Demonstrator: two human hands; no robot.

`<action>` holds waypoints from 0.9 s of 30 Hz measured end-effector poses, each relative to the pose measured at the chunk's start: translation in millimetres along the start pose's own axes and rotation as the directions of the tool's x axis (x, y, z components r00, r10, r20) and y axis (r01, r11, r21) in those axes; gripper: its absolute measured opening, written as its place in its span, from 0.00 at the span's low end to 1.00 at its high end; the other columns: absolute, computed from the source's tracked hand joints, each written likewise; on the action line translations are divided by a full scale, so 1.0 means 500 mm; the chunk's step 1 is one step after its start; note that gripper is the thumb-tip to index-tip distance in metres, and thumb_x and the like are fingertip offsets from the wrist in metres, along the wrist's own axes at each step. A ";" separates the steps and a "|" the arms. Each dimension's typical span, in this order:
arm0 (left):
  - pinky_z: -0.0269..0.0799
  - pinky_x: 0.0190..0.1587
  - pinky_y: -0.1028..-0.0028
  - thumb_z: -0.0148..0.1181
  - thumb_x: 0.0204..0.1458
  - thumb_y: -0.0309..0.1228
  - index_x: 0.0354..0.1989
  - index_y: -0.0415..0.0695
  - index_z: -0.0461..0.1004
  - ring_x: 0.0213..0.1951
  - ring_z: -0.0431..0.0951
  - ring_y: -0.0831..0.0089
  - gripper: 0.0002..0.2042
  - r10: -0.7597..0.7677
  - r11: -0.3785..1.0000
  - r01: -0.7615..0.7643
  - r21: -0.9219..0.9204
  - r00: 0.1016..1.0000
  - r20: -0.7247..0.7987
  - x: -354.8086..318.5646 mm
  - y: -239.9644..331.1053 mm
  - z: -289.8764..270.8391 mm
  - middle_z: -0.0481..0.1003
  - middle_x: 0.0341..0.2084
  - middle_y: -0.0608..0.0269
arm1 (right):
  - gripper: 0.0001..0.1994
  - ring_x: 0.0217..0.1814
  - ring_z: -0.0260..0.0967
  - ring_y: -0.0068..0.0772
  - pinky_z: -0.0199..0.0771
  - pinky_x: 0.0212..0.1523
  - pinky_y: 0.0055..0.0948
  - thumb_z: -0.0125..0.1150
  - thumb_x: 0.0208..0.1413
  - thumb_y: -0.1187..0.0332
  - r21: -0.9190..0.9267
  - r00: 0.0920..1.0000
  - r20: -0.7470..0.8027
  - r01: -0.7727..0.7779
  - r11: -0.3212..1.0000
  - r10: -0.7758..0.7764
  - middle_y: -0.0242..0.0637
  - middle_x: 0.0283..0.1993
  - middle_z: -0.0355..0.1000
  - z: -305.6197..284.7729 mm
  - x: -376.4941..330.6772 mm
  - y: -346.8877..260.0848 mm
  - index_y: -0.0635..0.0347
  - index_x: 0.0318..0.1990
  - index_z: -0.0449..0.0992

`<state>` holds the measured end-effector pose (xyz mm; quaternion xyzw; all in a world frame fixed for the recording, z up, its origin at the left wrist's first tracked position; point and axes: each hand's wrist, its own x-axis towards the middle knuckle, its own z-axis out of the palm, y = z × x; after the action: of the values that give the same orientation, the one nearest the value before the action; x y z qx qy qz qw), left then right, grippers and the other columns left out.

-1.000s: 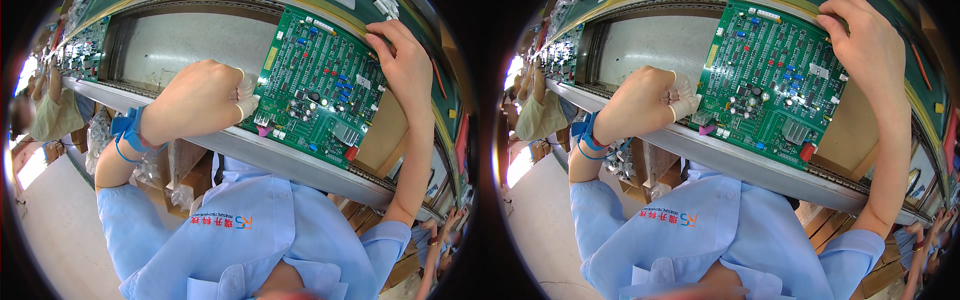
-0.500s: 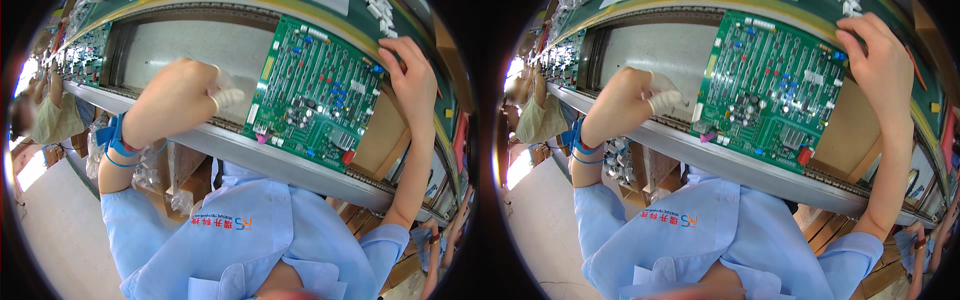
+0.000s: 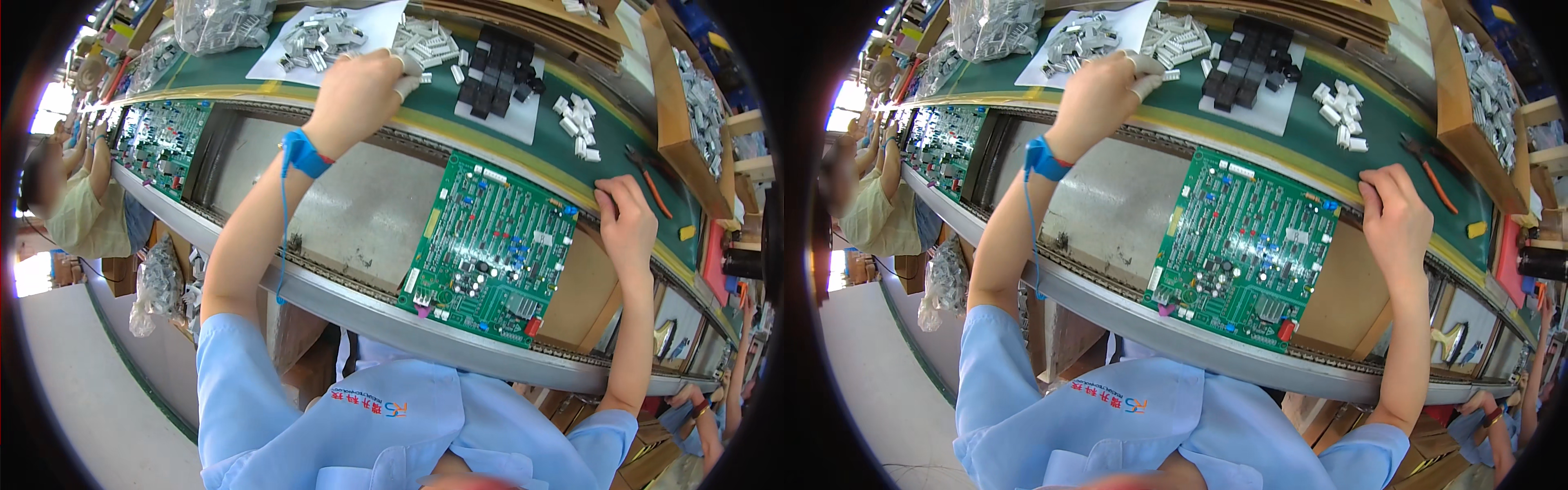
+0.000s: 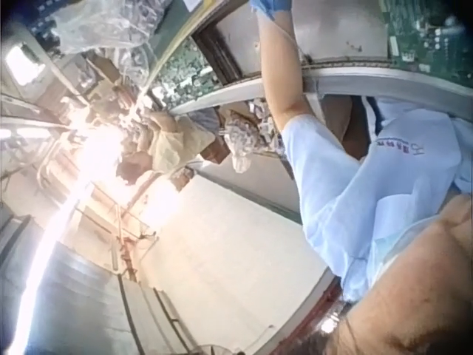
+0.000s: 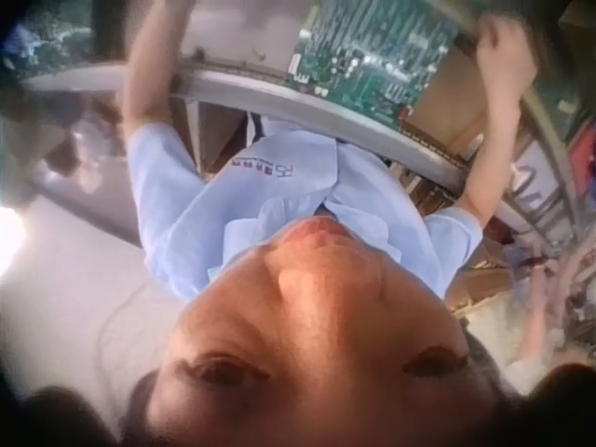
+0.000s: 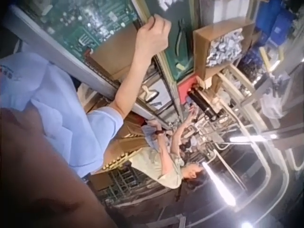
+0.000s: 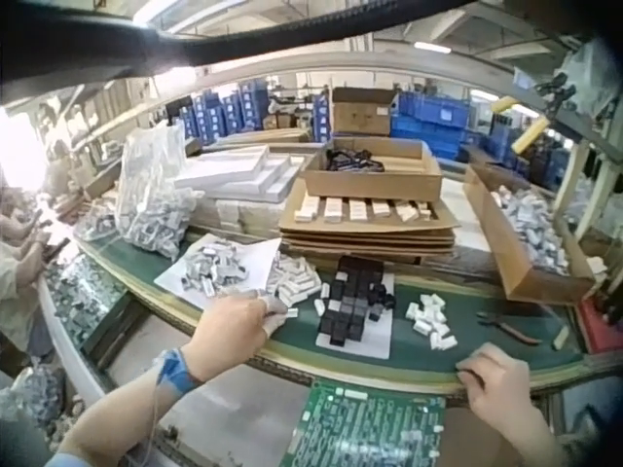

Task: The person assembles electronic components onto printed circuit boards (PCBs) by hand, placing heat sinks and transformers onto the boards on an assembly line.

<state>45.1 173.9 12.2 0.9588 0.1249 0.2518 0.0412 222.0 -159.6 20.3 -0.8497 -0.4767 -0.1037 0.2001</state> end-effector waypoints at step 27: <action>0.70 0.37 0.65 0.63 0.50 0.30 0.38 0.50 0.81 0.30 0.76 0.59 0.07 0.068 0.993 -0.073 -0.088 0.995 -0.066 -0.009 0.004 -0.001 0.78 0.29 0.61 | 0.11 0.34 0.74 0.40 0.75 0.32 0.34 0.64 0.50 0.71 0.292 0.975 -0.058 0.223 0.930 -0.215 0.31 0.42 0.73 0.108 0.155 -0.141 0.54 0.42 0.77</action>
<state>41.8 170.8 10.8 0.9513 0.0806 0.2887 0.0718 201.6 -43.4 17.4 -0.7503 -0.5759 -0.0632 0.3184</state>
